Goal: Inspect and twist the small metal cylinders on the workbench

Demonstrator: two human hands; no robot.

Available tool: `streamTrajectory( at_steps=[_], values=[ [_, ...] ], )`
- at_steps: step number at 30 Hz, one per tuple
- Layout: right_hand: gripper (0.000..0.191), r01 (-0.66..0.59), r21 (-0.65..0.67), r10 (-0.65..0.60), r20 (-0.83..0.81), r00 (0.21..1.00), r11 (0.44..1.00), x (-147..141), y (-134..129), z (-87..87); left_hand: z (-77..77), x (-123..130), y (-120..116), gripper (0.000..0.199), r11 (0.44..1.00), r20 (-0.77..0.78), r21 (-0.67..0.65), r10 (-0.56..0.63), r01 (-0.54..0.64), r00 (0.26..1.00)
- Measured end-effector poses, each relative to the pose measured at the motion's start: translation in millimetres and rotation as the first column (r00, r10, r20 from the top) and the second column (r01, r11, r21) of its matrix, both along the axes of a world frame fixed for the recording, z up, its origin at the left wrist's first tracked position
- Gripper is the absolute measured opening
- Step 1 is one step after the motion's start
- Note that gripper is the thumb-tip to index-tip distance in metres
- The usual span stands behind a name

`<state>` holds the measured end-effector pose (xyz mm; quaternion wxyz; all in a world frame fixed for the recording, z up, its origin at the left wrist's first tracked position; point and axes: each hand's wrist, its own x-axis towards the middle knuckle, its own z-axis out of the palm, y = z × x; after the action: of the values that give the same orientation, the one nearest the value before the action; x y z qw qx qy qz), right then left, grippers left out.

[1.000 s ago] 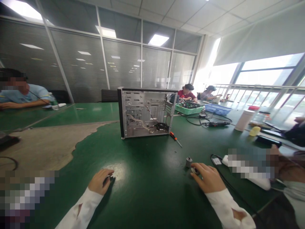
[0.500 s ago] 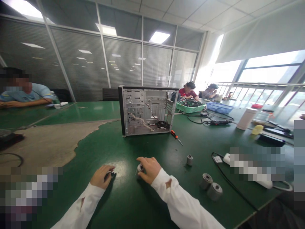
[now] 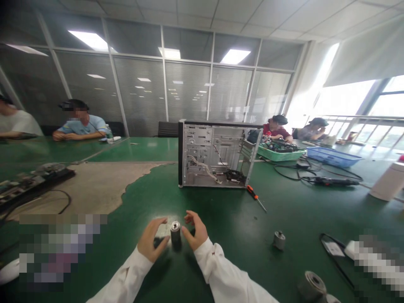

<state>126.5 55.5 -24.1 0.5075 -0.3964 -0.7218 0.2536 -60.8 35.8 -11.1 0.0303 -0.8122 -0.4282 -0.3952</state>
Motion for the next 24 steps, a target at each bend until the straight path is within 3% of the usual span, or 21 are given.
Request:
streamTrajectory(
  at_steps=[5, 9, 14, 18, 21, 24],
  values=[
    [0.032, 0.012, -0.155, -0.051, -0.251, 0.967, 0.988, 2.6, 15.3, -10.5, -2.3, 23.8, 6.8, 0.036, 0.996, -0.096, 0.069, 0.066, -0.059, 0.993],
    [0.033, 0.008, -0.205, -0.076, -0.325, 0.943, 0.979, 0.2, 20.9, -17.5, -6.5, 30.4, 15.9, 0.021, 0.999, -0.137, 0.040, 0.040, -0.035, 0.990],
    [0.034, -0.012, -0.209, -0.059, -0.335, 0.940, 0.978, -0.1, 20.4, -20.3, -9.0, 26.1, 18.9, 0.036, 0.995, 0.017, -0.035, 0.098, -0.098, 0.995],
    [0.034, -0.013, -0.214, -0.062, -0.340, 0.939, 0.977, -1.3, 19.6, -19.9, -6.8, 24.3, 17.1, 0.025, 0.984, 0.117, -0.168, 0.085, -0.065, 0.989],
    [0.033, -0.004, -0.214, -0.069, -0.334, 0.940, 0.977, -2.5, 19.1, -19.2, -10.3, 24.1, 19.9, 0.028, 0.952, 0.374, -0.297, 0.191, -0.078, 0.908],
    [0.029, -0.010, -0.200, -0.054, -0.309, 0.950, 0.980, -2.1, 16.2, -15.7, -17.5, 22.7, 26.5, 0.035, 0.899, 0.673, -0.430, 0.263, 0.078, 0.691]
  ],
)
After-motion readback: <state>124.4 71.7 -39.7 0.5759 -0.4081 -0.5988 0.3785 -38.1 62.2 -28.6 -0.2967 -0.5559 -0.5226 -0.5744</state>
